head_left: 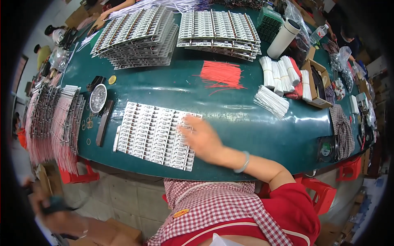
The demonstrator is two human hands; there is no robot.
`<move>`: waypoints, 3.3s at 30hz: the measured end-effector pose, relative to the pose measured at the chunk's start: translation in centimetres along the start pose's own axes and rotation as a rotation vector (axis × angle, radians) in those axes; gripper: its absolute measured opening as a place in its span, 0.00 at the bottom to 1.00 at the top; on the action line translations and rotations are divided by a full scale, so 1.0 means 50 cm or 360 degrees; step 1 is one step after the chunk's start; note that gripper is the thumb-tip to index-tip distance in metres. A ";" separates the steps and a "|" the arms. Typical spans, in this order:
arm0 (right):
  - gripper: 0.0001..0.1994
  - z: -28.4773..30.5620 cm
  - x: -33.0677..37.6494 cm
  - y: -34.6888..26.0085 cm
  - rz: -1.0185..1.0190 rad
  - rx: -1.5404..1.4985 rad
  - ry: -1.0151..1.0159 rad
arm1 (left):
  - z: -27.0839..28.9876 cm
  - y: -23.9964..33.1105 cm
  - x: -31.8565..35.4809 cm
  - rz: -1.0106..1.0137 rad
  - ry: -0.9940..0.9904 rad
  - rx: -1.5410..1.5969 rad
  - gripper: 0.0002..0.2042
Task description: The person solders individual red wires onto a large panel of circuit strips using a soldering iron.
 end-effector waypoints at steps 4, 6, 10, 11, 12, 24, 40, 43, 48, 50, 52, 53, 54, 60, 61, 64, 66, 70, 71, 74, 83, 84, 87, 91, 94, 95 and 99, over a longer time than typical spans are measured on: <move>0.24 0.118 -0.041 0.213 -0.0159 0.0972 0.0470 | -0.088 -0.246 0.342 0.1908 -0.0120 0.1110 0.13; 0.24 0.128 -0.053 0.286 -0.0188 0.1073 0.0477 | -0.148 -0.272 0.464 0.2288 -0.0037 0.1167 0.19; 0.22 0.122 -0.107 0.324 0.0032 0.1087 0.0344 | -0.192 -0.265 0.560 0.2379 -0.0039 0.1065 0.19; 0.21 0.120 -0.116 0.322 0.0112 0.1107 0.0328 | -0.202 -0.259 0.568 0.2374 -0.0126 0.1081 0.18; 0.21 0.116 -0.123 0.324 0.0114 0.1103 0.0318 | -0.211 -0.255 0.573 0.2367 -0.0214 0.1098 0.17; 0.17 0.117 -0.149 0.318 0.0082 0.1090 0.0442 | -0.222 -0.250 0.579 0.2358 -0.0274 0.0965 0.16; 0.02 0.228 -0.252 0.184 0.0469 0.1251 -0.0762 | -0.172 -0.240 0.580 0.2343 -0.0160 0.1013 0.17; 0.02 0.182 -0.248 0.161 0.0503 0.1421 -0.1228 | -0.158 -0.238 0.584 0.2352 -0.0132 0.1062 0.17; 0.01 0.094 -0.220 0.155 0.0526 0.1548 -0.1444 | -0.148 -0.225 0.590 0.2344 -0.0096 0.1125 0.20; 0.01 0.083 -0.216 0.151 0.0490 0.1543 -0.1511 | -0.135 -0.225 0.592 0.2335 -0.0087 0.1120 0.21; 0.05 0.076 -0.207 0.151 0.0494 0.1602 -0.1636 | -0.126 -0.225 0.594 0.2335 -0.0083 0.1112 0.22; 0.05 0.072 -0.203 0.145 0.0495 0.1595 -0.1648 | -0.127 -0.226 0.593 0.2330 -0.0107 0.1116 0.23; 0.06 0.067 -0.197 0.139 0.0480 0.1664 -0.1689 | -0.129 -0.227 0.593 0.2327 -0.0134 0.1120 0.24; 0.06 0.084 -0.176 0.115 0.0410 0.1949 -0.1552 | -0.153 -0.206 0.590 0.2314 -0.0154 0.1078 0.26; 0.06 0.089 -0.175 0.117 0.0408 0.2041 -0.1486 | -0.156 -0.206 0.592 0.2322 -0.0155 0.1069 0.26; 0.07 0.065 -0.132 0.130 0.0356 0.2191 -0.1485 | -0.175 -0.203 0.596 0.2345 -0.0209 0.1049 0.26; 0.08 0.060 -0.119 0.133 0.0399 0.2150 -0.1614 | -0.189 -0.198 0.598 0.2352 -0.0265 0.1054 0.26; 0.09 0.080 -0.095 0.160 0.0055 0.1886 -0.1447 | -0.211 -0.180 0.598 0.2345 -0.0309 0.1060 0.25; 0.09 0.091 -0.095 0.167 0.0054 0.1879 -0.1451 | -0.215 -0.178 0.598 0.2337 -0.0326 0.1040 0.23; 0.11 0.133 -0.111 0.174 0.0017 0.1345 -0.1463 | -0.220 -0.183 0.602 0.2355 -0.0365 0.1005 0.20; 0.07 0.196 -0.148 0.200 -0.0034 0.0520 -0.1433 | -0.233 -0.183 0.615 0.2407 -0.0340 0.1023 0.23; 0.06 0.200 -0.157 0.185 0.0027 0.0741 -0.1417 | -0.229 -0.185 0.617 0.2423 -0.0306 0.1024 0.26; 0.05 0.181 -0.163 0.142 0.0151 0.1178 -0.1358 | -0.225 -0.183 0.615 0.2409 -0.0298 0.1041 0.27; 0.02 0.108 -0.130 0.126 0.0298 0.1852 -0.1157 | -0.230 -0.178 0.611 0.2395 -0.0330 0.1075 0.27; 0.02 0.082 -0.108 0.132 0.0356 0.1922 -0.1159 | -0.239 -0.167 0.609 0.2398 -0.0361 0.1057 0.27; 0.02 0.079 -0.105 0.135 0.0353 0.1922 -0.1112 | -0.239 -0.162 0.607 0.2365 -0.0380 0.1034 0.24; 0.04 0.097 -0.084 0.151 0.0281 0.1803 -0.1051 | -0.230 -0.158 0.609 0.2289 -0.0430 0.0954 0.24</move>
Point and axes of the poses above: each hand's wrist, its own x-axis away from the middle knuckle, its own z-axis out of the back of the hand, y = z × x, the point moved 5 cm from there along -x, towards the middle knuckle, and after that the axes turned 9 degrees about x, right-handed, at the moved point
